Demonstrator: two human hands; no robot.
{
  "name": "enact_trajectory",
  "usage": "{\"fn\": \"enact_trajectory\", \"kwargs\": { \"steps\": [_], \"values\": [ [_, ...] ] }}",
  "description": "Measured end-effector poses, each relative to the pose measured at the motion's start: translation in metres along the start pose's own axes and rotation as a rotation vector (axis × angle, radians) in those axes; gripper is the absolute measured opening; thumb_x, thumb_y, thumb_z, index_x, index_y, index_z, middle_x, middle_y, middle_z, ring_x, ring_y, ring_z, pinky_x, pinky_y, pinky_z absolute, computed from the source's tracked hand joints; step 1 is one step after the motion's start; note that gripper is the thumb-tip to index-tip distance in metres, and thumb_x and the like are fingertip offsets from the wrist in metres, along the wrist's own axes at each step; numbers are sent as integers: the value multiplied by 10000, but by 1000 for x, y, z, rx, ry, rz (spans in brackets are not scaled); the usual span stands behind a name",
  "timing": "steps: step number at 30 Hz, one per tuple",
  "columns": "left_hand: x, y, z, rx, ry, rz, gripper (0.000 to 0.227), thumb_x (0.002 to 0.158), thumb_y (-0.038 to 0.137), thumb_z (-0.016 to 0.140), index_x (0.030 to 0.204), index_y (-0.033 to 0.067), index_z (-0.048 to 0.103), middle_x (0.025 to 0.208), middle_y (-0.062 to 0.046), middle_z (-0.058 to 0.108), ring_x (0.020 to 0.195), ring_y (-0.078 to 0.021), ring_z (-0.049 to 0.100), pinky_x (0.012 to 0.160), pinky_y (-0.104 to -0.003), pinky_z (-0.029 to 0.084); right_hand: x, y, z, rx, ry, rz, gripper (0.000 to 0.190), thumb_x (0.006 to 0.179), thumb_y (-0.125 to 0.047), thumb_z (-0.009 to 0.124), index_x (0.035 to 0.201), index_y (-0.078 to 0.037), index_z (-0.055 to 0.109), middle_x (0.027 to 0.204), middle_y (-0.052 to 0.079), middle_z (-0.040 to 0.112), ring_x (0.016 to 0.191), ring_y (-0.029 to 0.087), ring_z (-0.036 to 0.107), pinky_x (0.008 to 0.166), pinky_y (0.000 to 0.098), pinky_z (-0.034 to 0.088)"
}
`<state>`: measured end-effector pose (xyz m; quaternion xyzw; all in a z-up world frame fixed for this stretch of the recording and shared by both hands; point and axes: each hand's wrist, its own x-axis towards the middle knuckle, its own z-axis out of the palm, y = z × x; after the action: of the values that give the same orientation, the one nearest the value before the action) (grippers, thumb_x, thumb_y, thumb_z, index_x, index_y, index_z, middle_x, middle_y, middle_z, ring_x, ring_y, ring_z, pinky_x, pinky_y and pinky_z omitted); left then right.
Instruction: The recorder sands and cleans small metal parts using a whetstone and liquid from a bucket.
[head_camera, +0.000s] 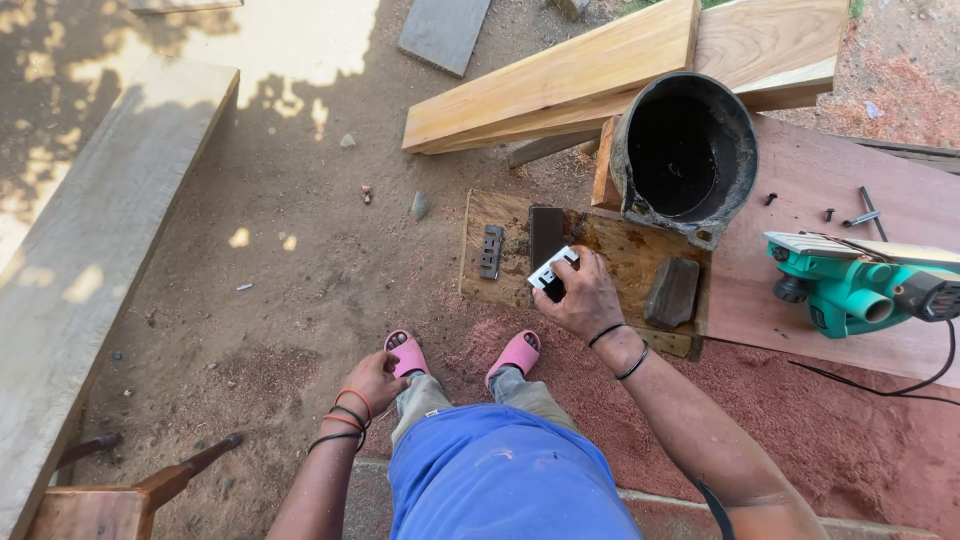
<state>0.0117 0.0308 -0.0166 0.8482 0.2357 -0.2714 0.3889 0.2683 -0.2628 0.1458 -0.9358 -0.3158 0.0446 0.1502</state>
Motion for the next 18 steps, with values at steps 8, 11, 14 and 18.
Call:
{"fn": "enact_trajectory", "kwargs": {
  "steps": [8,11,14,18],
  "values": [
    [8,-117,68,-261,-61,-229,610,765,375,860,1217,7,680,1178,-165,755,1106,-258,735,1009,-364,553,-18,-18,1,-75,-55,25,467,820,-425,748,1003,3,709,1233,337,540,1185,460,548,955,555,528],
    [-5,-144,75,-301,-35,-297,620,764,379,874,1221,-3,701,1209,-178,747,1131,-271,721,1029,-373,536,-10,-18,6,-86,-55,23,444,826,-423,741,967,-3,714,1209,353,542,1168,466,544,930,550,531],
    [-19,-162,74,-300,-67,-384,628,757,370,877,1240,7,706,1227,-177,748,1149,-278,716,1037,-382,533,21,-22,3,-79,-38,58,446,828,-414,729,960,12,708,1179,347,551,1140,451,547,914,539,535],
    [-23,-184,69,-322,-76,-431,630,769,364,884,1256,5,707,1240,-167,744,1146,-261,704,1025,-370,529,29,-30,1,-78,-79,135,461,842,-415,705,958,31,690,1111,300,568,1084,406,559,901,518,543]
  ]
}}
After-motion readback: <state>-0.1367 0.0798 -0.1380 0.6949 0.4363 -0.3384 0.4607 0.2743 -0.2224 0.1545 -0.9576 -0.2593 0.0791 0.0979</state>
